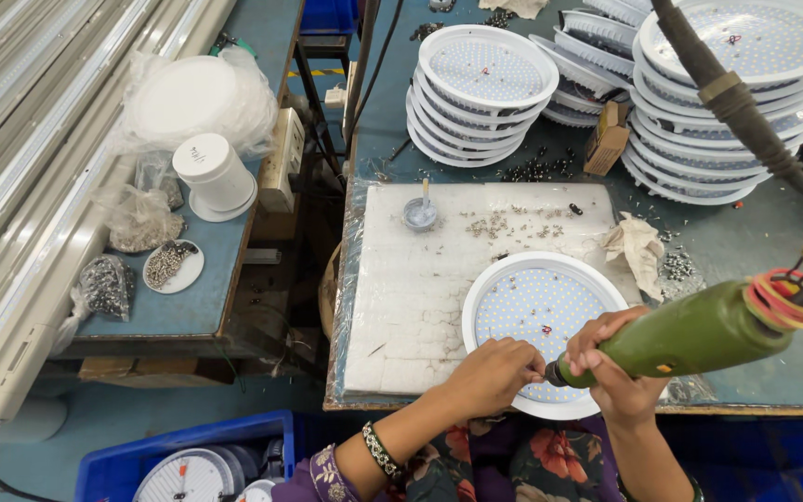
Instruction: The person assembles a round LED light fixture by placing a LED board into a plastic casing and using an electric screwdriver to secure it with several small screws.
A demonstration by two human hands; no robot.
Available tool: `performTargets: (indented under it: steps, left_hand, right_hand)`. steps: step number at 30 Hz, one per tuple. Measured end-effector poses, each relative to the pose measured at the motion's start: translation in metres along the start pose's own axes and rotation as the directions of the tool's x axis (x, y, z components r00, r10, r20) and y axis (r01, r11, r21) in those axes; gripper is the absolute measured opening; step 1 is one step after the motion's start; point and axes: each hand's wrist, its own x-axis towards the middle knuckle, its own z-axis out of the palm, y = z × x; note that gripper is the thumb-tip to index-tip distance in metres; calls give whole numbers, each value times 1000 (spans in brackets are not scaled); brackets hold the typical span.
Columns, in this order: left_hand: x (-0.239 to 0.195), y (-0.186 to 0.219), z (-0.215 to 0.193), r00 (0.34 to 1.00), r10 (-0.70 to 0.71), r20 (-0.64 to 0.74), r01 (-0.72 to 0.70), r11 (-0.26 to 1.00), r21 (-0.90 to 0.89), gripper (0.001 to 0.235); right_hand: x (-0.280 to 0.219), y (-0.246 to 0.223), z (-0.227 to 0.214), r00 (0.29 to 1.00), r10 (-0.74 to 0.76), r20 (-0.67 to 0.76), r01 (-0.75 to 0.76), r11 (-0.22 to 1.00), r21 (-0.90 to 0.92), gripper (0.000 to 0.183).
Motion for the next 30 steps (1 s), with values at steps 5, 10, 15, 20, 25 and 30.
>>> performTargets:
  steps: [5,10,15,20,25,30]
  left_hand:
    - [-2,7,-4,1000,-10,-25,10,1000,-1,10]
    - [-6,11,-7,995,28,-92,-34,998,-59,21]
    - [-8,15,-6,994,-32,-103,26,998,-65,32]
    - [-10,15,-4,989,-33,-141,22,996,-81,40]
    - [-11,11,0,988,-72,-136,60,995,-85,45]
    - [-12,10,3,989,-48,-141,40,997,-63,47]
  right_hand:
    - [-1,4,-1,1000,18,-1,-18,1000,0,30]
    - [-4,10,-3,999,28,-22,-28,1000,8,30]
    - [-4,11,-1,1000,13,-20,-14,1000,-8,30]
    - [-1,11,0,999,24,-40,-25,999,-25,30]
    - [-1,14,-2,997,50,-61,-51,999,-11,31]
    - [-7,19,-6,997,44,-57,-44,999,-8,31]
